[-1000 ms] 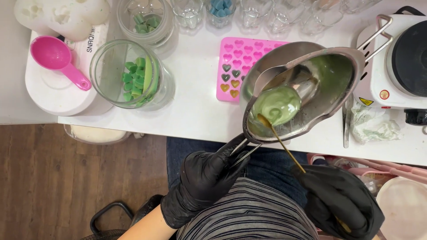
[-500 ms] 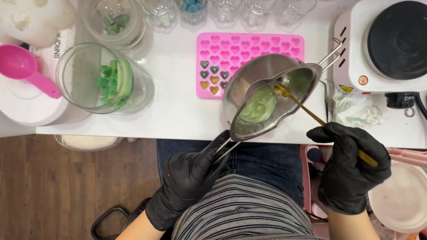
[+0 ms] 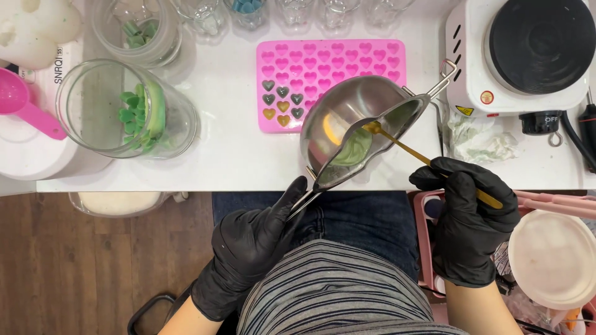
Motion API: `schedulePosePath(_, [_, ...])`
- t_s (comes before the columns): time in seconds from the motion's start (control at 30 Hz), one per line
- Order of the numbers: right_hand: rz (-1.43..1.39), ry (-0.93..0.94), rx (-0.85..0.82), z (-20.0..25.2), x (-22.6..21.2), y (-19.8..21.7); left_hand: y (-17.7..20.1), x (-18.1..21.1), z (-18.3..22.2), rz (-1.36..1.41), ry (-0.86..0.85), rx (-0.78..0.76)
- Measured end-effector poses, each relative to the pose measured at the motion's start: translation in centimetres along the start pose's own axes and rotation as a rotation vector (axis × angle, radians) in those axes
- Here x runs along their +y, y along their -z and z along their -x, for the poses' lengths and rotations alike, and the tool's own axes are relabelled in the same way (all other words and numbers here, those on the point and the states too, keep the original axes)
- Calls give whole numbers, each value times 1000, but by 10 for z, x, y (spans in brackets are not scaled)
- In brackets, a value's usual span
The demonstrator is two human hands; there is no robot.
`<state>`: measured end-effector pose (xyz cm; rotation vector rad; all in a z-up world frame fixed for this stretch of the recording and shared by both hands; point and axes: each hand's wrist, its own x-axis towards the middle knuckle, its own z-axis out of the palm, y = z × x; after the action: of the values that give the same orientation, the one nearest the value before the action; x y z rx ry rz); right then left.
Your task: Pouring melted green wax into small heart-shaped silicone molds.
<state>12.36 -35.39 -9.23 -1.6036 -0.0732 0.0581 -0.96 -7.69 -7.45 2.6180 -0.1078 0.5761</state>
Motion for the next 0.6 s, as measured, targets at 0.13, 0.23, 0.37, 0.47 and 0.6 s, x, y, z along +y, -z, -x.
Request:
schedulePosePath(0.13, [-61,84,-45,1,7,2,4,2,-2,-11,-10,-8])
schedulePosePath(0.23, [-66,78,-44,1,8,3,6,3,-3,-16,12,-19])
schedulePosePath(0.37, [-60,61,-46,2,9,5,5,6,-3,-80,3,-10])
schedulePosePath(0.47, [-61,47,-44,3,8,6,1,3,2,-92,-43,39])
schedulePosePath(0.6, [-74,43,-45,3,9,7,4,9,-5,-146,14,25])
